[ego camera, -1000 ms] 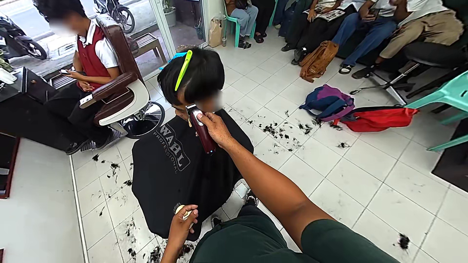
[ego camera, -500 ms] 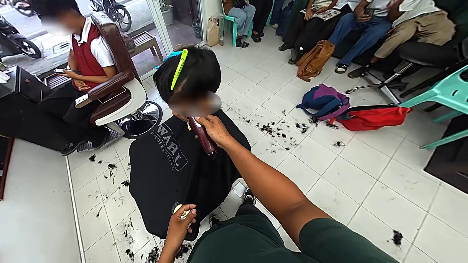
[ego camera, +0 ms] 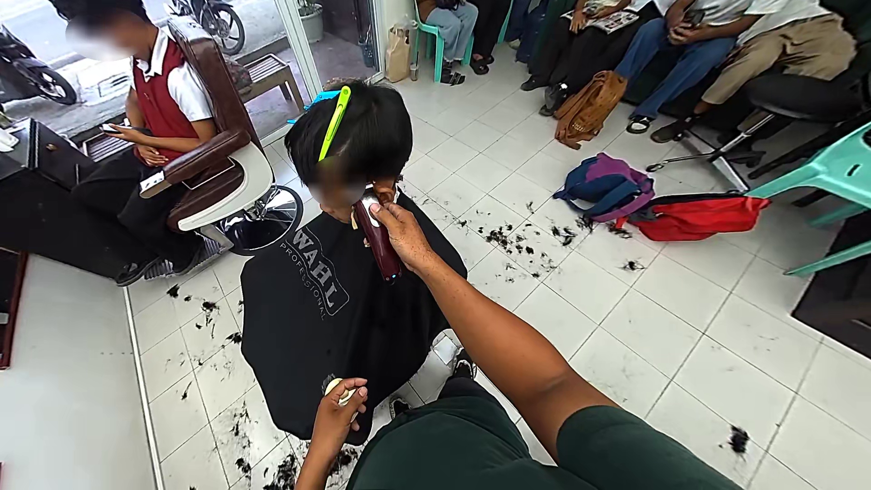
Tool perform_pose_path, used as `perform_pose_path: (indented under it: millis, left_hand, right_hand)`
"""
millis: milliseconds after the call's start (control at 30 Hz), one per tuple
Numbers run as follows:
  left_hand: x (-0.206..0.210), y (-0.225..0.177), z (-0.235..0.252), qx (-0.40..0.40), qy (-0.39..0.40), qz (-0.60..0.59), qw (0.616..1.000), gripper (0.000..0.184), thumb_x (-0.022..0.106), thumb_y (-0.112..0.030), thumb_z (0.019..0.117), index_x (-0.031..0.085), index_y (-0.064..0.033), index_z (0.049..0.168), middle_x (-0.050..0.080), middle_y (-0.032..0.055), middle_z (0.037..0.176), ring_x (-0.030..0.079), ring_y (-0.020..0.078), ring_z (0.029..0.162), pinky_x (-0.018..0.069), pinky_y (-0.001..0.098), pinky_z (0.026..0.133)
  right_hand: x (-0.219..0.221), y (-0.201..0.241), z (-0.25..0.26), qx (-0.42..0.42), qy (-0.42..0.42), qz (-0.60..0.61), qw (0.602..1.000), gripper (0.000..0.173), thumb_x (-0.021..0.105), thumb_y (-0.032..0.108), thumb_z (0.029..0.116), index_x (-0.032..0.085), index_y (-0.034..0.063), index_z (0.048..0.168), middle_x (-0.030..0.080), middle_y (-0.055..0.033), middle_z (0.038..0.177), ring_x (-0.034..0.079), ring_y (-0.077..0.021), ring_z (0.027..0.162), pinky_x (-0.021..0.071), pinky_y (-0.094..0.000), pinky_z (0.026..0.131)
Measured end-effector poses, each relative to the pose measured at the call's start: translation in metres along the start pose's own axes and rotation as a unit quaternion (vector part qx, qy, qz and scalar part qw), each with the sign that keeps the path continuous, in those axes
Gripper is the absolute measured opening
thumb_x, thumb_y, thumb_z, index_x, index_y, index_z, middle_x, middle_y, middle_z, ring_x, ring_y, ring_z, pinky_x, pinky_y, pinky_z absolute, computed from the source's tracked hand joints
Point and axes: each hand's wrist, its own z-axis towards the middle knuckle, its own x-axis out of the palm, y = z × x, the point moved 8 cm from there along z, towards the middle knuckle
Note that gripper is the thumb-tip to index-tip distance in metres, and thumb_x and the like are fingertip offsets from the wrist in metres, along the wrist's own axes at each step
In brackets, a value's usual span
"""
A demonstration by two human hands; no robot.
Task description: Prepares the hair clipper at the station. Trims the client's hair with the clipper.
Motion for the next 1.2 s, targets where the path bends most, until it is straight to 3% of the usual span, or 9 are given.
perform_pose_path:
  millis: [133, 333, 467, 633, 800, 900, 1000, 1200]
  left_hand:
    - [0.001, -0.002, 0.000, 0.004, -0.001, 0.006, 1.000, 0.018, 0.062, -0.007, 0.1008, 0.070, -0.0003, 0.116, 0.072, 0.0061, 0.089, 0.067, 0.0101, 0.067, 0.0529, 0.0228, 0.052]
    - [0.002, 0.002, 0.000, -0.004, 0.001, 0.005, 1.000, 0.018, 0.063, -0.006, 0.1006, 0.070, -0.0005, 0.116, 0.072, 0.0065, 0.089, 0.067, 0.0102, 0.067, 0.0531, 0.0228, 0.052]
    - [0.002, 0.001, -0.001, 0.000, 0.001, 0.002, 1.000, 0.018, 0.062, -0.006, 0.1009, 0.070, -0.0009, 0.116, 0.072, 0.0058, 0.089, 0.067, 0.0095, 0.066, 0.0528, 0.0221, 0.052]
    - [0.001, 0.002, -0.002, -0.006, -0.002, 0.003, 1.000, 0.017, 0.062, -0.005, 0.1007, 0.070, -0.0007, 0.115, 0.072, 0.0065, 0.088, 0.067, 0.0100, 0.066, 0.0528, 0.0225, 0.051]
    - [0.002, 0.002, -0.003, -0.007, -0.003, 0.006, 1.000, 0.017, 0.062, -0.006, 0.1007, 0.070, -0.0005, 0.115, 0.072, 0.0061, 0.088, 0.067, 0.0096, 0.066, 0.0528, 0.0220, 0.051]
    - [0.002, 0.005, -0.003, -0.010, -0.004, 0.006, 1.000, 0.018, 0.063, -0.007, 0.1008, 0.070, -0.0011, 0.116, 0.073, 0.0062, 0.089, 0.067, 0.0096, 0.066, 0.0530, 0.0223, 0.052]
    - [0.003, 0.005, -0.005, -0.011, -0.003, 0.002, 1.000, 0.017, 0.062, -0.005, 0.1007, 0.070, -0.0004, 0.115, 0.072, 0.0067, 0.089, 0.066, 0.0097, 0.066, 0.0526, 0.0223, 0.052]
    - [0.002, 0.001, -0.003, -0.001, 0.003, 0.013, 1.000, 0.018, 0.063, -0.008, 0.1009, 0.070, -0.0014, 0.116, 0.073, 0.0058, 0.089, 0.067, 0.0098, 0.067, 0.0531, 0.0229, 0.052]
  right_hand:
    - [-0.003, -0.009, 0.001, 0.040, 0.005, -0.023, 0.999, 0.041, 0.047, 0.035, 0.1101, 0.062, -0.0032, 0.111, 0.067, -0.0147, 0.090, 0.068, -0.0218, 0.075, 0.0594, -0.0399, 0.072]
    - [0.001, 0.000, -0.001, 0.005, 0.011, 0.019, 1.000, 0.039, 0.043, 0.031, 0.1112, 0.059, -0.0034, 0.121, 0.068, -0.0156, 0.095, 0.070, -0.0230, 0.078, 0.0615, -0.0396, 0.073]
    - [-0.001, -0.011, -0.002, 0.071, 0.014, 0.041, 0.997, 0.043, 0.041, 0.036, 0.1117, 0.062, -0.0022, 0.116, 0.066, -0.0135, 0.092, 0.067, -0.0214, 0.074, 0.0604, -0.0386, 0.069]
    - [-0.001, -0.011, -0.001, 0.041, 0.007, 0.108, 0.993, 0.044, 0.037, 0.036, 0.1122, 0.060, -0.0011, 0.117, 0.066, -0.0135, 0.091, 0.068, -0.0230, 0.072, 0.0616, -0.0400, 0.068]
    - [0.000, -0.005, -0.006, 0.029, -0.005, 0.085, 0.996, 0.043, 0.038, 0.039, 0.1116, 0.060, 0.0017, 0.116, 0.065, -0.0110, 0.088, 0.067, -0.0197, 0.069, 0.0608, -0.0364, 0.065]
    - [0.001, -0.004, -0.006, 0.011, 0.025, 0.046, 0.999, 0.040, 0.042, 0.033, 0.1114, 0.059, -0.0023, 0.120, 0.067, -0.0133, 0.091, 0.068, -0.0211, 0.072, 0.0614, -0.0378, 0.069]
    - [0.006, -0.018, -0.019, 0.063, 0.066, -0.051, 0.995, 0.045, 0.049, 0.045, 0.1078, 0.063, 0.0028, 0.115, 0.066, -0.0136, 0.086, 0.065, -0.0209, 0.063, 0.0588, -0.0372, 0.060]
    - [0.011, -0.015, -0.005, 0.057, 0.016, -0.016, 0.998, 0.044, 0.046, 0.039, 0.1100, 0.062, -0.0022, 0.115, 0.068, -0.0154, 0.091, 0.070, -0.0238, 0.074, 0.0612, -0.0409, 0.070]
